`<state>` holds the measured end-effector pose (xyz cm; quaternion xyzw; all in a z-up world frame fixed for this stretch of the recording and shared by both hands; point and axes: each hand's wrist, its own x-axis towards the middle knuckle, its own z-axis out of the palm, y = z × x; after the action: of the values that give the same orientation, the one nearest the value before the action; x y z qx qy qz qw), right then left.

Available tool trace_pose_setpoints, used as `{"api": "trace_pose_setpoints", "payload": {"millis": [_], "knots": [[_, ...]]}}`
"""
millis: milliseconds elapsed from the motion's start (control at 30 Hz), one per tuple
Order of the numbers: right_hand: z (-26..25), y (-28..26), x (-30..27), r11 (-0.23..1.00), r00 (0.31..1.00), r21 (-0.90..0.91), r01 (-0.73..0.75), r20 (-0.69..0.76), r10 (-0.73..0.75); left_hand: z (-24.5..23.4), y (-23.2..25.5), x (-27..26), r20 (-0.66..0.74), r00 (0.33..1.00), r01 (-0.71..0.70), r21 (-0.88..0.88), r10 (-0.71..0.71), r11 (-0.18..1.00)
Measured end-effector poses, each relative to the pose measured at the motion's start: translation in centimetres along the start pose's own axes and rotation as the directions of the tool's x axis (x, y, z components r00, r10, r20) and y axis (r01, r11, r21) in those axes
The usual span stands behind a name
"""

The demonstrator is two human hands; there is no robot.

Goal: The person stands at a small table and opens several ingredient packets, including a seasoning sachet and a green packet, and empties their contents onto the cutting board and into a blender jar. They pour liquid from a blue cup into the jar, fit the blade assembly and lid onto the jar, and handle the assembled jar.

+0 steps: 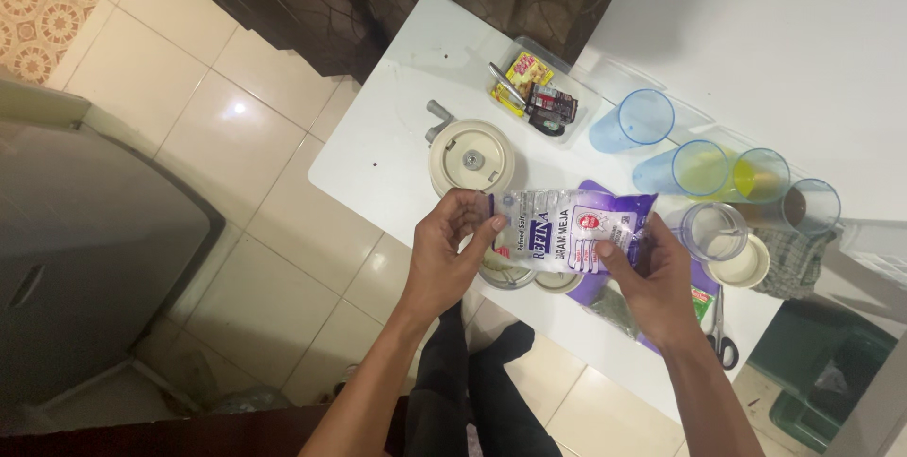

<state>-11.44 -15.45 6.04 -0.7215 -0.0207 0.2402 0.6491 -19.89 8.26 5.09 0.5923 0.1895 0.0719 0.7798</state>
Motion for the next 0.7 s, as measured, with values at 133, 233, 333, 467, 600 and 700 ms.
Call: {"api": "trace_pose_setpoints", "payload": {"millis": [133,233,333,467,600,700], "knots": [[0.1,0.1,0.0,0.999,1.0,0.036,0.013,0.005,-0.013,0.1,0.3,0.1,-0.001,1.0,0.004,-0.001,-0.004,1.0],[0.3,0.5,0.0,0.996,0.997,0.05,-0.072,-0.034,0.074,0.5,1.1,0.2,0.0,1.0,-0.011,0.016,0.011,1.0],[0.5,1.7,0.5,0.96,0.983,0.225,-0.168,-0.036,0.181,1.2,2.0,0.4,-0.013,1.0,0.011,0.061,-0.01,0.998],[0.6,3.4,0.8,0.871,0.95,0.396,-0.291,0.009,0.313,2.2,3.3,1.2,-0.018,1.0,0.022,0.156,-0.019,0.987],[0.7,4.4,0.8,0.791,0.914,0.48,-0.379,0.063,0.4,3.1,4.6,1.8,-0.001,1.0,0.017,0.145,-0.017,0.989],[0.7,4.5,0.6,0.7,0.885,0.563,-0.439,0.137,0.445,4.0,5.3,1.8,-0.005,0.998,0.06,0.056,-0.06,0.997]]}}
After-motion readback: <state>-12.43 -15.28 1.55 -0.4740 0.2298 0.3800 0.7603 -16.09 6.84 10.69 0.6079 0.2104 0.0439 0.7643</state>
